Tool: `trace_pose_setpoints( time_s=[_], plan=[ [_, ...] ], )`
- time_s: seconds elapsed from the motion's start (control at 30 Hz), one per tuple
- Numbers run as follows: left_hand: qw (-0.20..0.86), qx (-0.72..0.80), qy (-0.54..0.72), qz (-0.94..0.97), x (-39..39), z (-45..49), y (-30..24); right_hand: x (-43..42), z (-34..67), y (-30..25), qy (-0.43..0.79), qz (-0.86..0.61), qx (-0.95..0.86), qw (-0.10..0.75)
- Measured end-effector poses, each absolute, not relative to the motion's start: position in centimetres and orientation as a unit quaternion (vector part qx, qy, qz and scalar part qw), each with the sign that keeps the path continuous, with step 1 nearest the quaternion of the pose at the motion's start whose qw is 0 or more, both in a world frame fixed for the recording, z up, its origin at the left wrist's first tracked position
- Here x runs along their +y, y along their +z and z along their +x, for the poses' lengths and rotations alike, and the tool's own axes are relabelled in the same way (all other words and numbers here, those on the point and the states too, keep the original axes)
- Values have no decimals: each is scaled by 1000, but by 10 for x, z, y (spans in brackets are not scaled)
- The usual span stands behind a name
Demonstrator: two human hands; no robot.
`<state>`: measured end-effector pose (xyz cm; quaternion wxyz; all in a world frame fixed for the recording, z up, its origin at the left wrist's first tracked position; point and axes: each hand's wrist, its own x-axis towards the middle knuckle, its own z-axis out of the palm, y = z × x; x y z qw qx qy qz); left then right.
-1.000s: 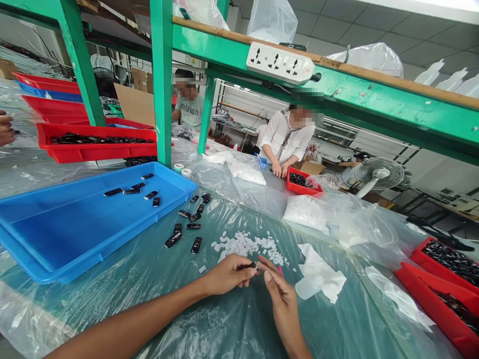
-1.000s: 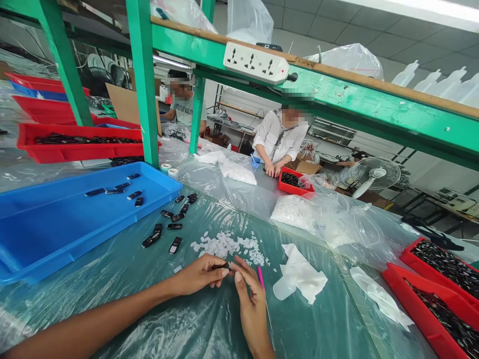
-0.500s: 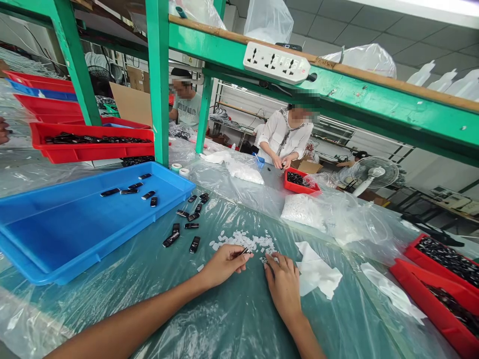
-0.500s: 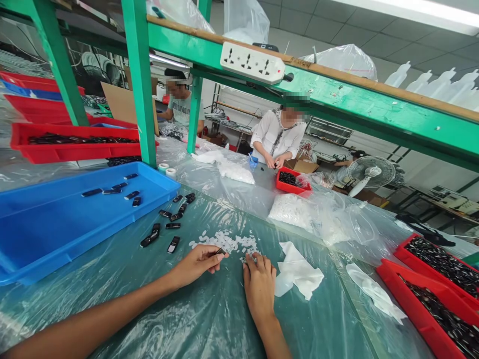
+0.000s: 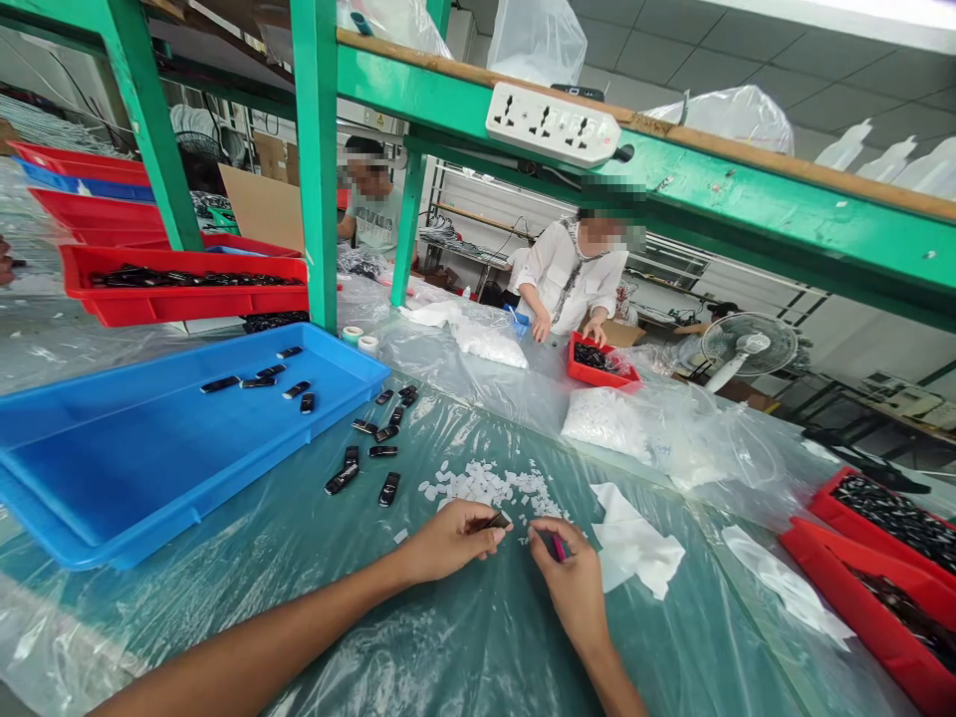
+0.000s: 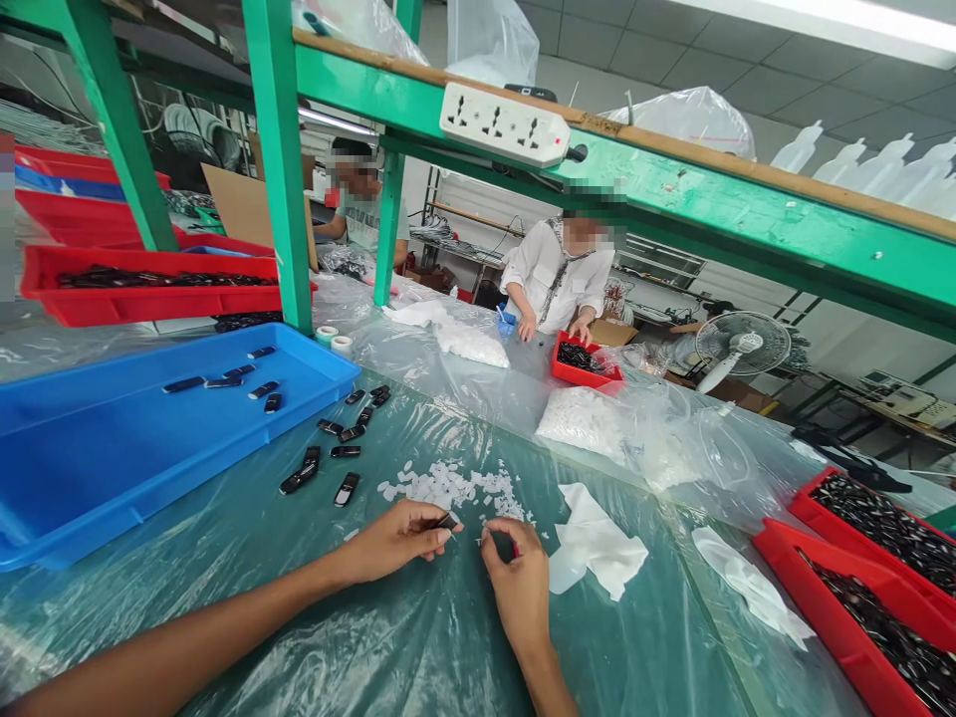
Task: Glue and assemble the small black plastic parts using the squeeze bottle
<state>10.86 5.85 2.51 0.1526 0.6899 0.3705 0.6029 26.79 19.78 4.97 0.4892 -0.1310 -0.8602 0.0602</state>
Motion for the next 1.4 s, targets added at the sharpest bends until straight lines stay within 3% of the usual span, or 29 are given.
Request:
trace_pose_setpoints(
  time_s=[0.13, 0.3, 0.57, 0.9, 1.23, 1.4],
  plan=[
    [152, 378, 561, 721, 56, 114, 25, 186, 270, 45, 179, -118, -836, 506],
    [132, 373, 552, 734, 53, 118, 25, 166, 273, 40, 198, -89, -835, 506],
    [106, 372, 550, 740, 53, 120, 21, 162, 274, 36, 106, -35, -847, 519],
    [-36, 456, 534, 711, 47, 128, 22, 148, 274, 33, -33, -50, -839, 541],
    [-46, 466, 551, 691, 47, 136, 21, 142, 271, 28, -105, -38, -805, 583],
    [-64, 461, 562, 683, 46, 139, 22, 140, 269, 23, -78, -47, -805, 586]
  ],
)
